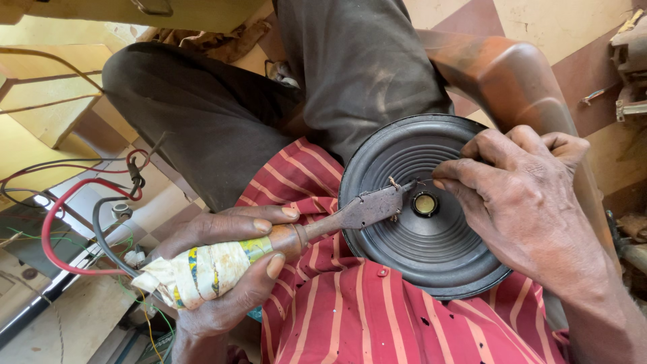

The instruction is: The person holds a speaker cone on their lap and uses a soldering iron to apply heat to the central voice coil area while manipulating a thin wire. They repeatedly touch the wire to the heated spot, then set the soldering iron down and continue adjusting the wire by hand.

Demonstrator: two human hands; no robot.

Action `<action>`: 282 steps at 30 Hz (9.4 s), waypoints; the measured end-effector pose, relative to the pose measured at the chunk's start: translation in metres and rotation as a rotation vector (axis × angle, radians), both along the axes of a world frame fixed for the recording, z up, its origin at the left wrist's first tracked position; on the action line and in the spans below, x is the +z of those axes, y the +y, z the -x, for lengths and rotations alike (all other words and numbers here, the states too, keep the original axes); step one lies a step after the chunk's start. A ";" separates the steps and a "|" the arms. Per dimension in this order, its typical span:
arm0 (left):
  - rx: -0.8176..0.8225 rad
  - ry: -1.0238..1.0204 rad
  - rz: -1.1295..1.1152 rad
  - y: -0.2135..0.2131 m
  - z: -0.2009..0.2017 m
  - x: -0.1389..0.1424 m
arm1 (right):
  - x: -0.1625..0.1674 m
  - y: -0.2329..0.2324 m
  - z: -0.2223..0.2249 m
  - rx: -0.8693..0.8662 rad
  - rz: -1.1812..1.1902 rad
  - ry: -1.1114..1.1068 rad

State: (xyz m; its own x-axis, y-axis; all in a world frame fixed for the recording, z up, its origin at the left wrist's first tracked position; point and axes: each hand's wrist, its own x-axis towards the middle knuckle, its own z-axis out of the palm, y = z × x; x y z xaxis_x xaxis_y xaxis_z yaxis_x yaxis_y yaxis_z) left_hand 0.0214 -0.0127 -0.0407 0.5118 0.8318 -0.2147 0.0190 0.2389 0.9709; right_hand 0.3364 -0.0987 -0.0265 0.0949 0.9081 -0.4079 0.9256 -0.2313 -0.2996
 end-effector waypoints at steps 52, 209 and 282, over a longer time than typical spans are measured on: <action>0.797 -0.346 0.811 0.039 0.034 -0.029 | -0.070 -0.054 -0.090 -0.756 -0.430 0.452; 0.510 0.837 -0.650 0.254 -0.014 0.079 | 0.040 0.393 0.097 0.107 -1.044 0.310; 0.563 1.085 -1.046 0.250 -0.040 0.067 | -0.054 0.051 -0.048 -0.576 -0.208 0.765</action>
State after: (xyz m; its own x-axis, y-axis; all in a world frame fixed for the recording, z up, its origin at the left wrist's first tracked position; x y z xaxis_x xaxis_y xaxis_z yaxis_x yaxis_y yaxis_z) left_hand 0.0619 0.2373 0.0267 0.0975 0.8599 0.5011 0.9164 -0.2740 0.2919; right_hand 0.3848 -0.0472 -0.0802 0.3230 0.8663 -0.3811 0.2267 -0.4617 -0.8575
